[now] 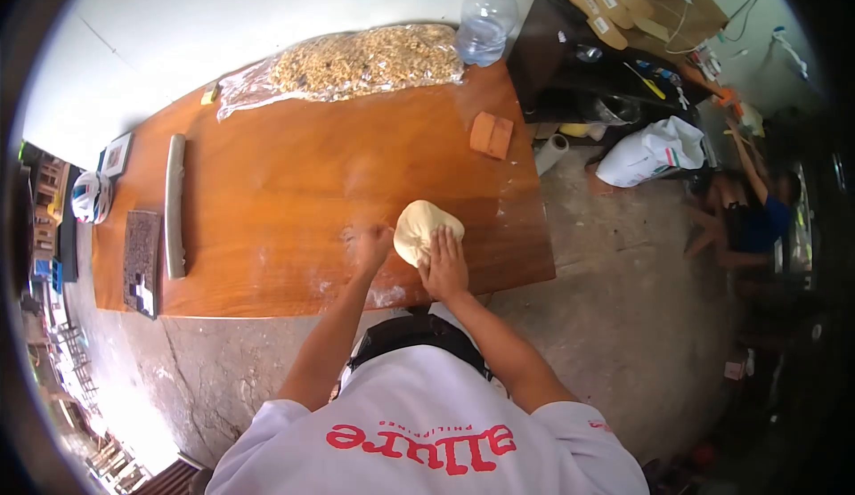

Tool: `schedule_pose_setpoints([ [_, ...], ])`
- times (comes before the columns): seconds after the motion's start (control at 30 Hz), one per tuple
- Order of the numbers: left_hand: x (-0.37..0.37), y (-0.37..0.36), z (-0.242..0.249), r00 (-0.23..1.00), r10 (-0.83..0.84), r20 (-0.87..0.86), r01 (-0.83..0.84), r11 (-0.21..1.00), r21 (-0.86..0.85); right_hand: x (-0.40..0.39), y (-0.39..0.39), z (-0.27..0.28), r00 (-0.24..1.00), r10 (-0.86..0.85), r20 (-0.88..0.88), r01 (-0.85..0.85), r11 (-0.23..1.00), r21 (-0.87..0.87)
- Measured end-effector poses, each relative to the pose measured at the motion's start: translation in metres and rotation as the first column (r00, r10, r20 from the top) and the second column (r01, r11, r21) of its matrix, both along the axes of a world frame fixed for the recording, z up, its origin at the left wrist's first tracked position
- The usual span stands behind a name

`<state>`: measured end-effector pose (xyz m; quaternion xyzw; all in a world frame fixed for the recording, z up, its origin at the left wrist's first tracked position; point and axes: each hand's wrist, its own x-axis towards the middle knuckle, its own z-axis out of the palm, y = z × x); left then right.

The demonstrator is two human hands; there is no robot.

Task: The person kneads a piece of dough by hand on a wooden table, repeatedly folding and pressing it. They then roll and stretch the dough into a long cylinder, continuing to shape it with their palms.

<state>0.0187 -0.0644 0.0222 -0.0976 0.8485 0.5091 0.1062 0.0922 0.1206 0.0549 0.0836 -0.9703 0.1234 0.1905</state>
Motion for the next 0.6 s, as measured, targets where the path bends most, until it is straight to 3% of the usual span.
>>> schedule_pose_setpoints([
  [0.03,-0.01,0.008,-0.003,1.0,-0.012,-0.002,0.012,1.0,0.009,0.0,0.0,0.0,0.994,0.045,0.096,-0.046,0.999,0.005],
  [0.07,-0.024,0.018,-0.008,0.984,-0.028,-0.178,0.015,0.997,-0.073,0.0,0.001,0.004,0.977,0.086,0.193,-0.088,0.996,0.001],
  [0.1,-0.04,0.028,-0.013,0.936,-0.059,-0.348,0.005,0.988,-0.154,-0.024,0.013,0.007,0.97,0.131,0.206,-0.157,0.981,0.11],
  [0.13,-0.056,0.037,-0.007,0.908,-0.086,-0.409,0.036,0.991,-0.128,-0.063,0.021,0.034,0.813,0.098,0.573,-0.169,0.983,0.071],
  [0.17,-0.073,0.047,0.004,0.875,-0.113,-0.47,0.073,0.992,-0.103,-0.103,0.027,0.066,0.526,0.067,0.848,-0.16,0.987,0.022],
  [0.2,-0.09,0.056,0.014,0.871,-0.133,-0.472,0.097,0.99,-0.1,-0.137,0.035,0.087,0.427,0.092,0.9,0.063,0.989,-0.131],
  [0.23,-0.105,0.063,0.023,0.913,-0.257,-0.315,0.224,0.965,-0.138,-0.157,0.04,0.094,0.33,0.149,0.932,0.292,0.923,-0.251],
  [0.27,-0.112,0.068,0.025,0.919,-0.366,-0.144,0.345,0.926,-0.155,-0.163,0.039,0.084,0.325,0.144,0.935,0.303,0.921,-0.247],
  [0.3,-0.11,0.073,0.024,0.921,-0.362,-0.141,0.356,0.932,-0.068,-0.169,0.035,0.071,0.645,0.001,0.764,0.389,0.86,-0.329],
  [0.33,-0.105,0.077,0.014,0.923,-0.361,-0.13,0.355,0.932,-0.067,-0.177,0.03,0.056,0.851,-0.185,0.491,0.424,0.793,-0.437],
  [0.37,-0.095,0.08,0.002,0.937,-0.328,-0.116,0.317,0.943,-0.103,-0.173,0.022,0.029,0.845,-0.178,0.504,0.427,0.793,-0.435],
  [0.43,-0.068,0.08,0.009,0.963,-0.247,-0.106,0.237,0.966,-0.103,-0.13,0.0,-0.03,0.978,-0.201,0.048,0.202,0.883,-0.424],
  [0.47,-0.055,0.072,0.004,0.956,-0.292,-0.02,0.283,0.942,-0.18,-0.109,-0.001,-0.033,0.978,-0.184,0.099,0.201,0.955,-0.218],
  [0.5,-0.031,0.066,0.009,0.93,-0.288,-0.228,0.273,0.957,-0.095,-0.087,-0.007,-0.024,0.972,-0.19,0.14,0.218,0.948,-0.233],
  [0.53,-0.008,0.062,0.003,0.855,-0.278,-0.438,0.232,0.96,-0.157,-0.064,-0.007,-0.006,0.973,-0.093,0.212,0.159,0.932,-0.325],
  [0.6,0.036,0.053,0.043,0.801,-0.362,-0.476,0.289,0.931,-0.222,-0.022,-0.004,0.013,0.984,-0.018,0.178,0.078,0.938,-0.338],
])
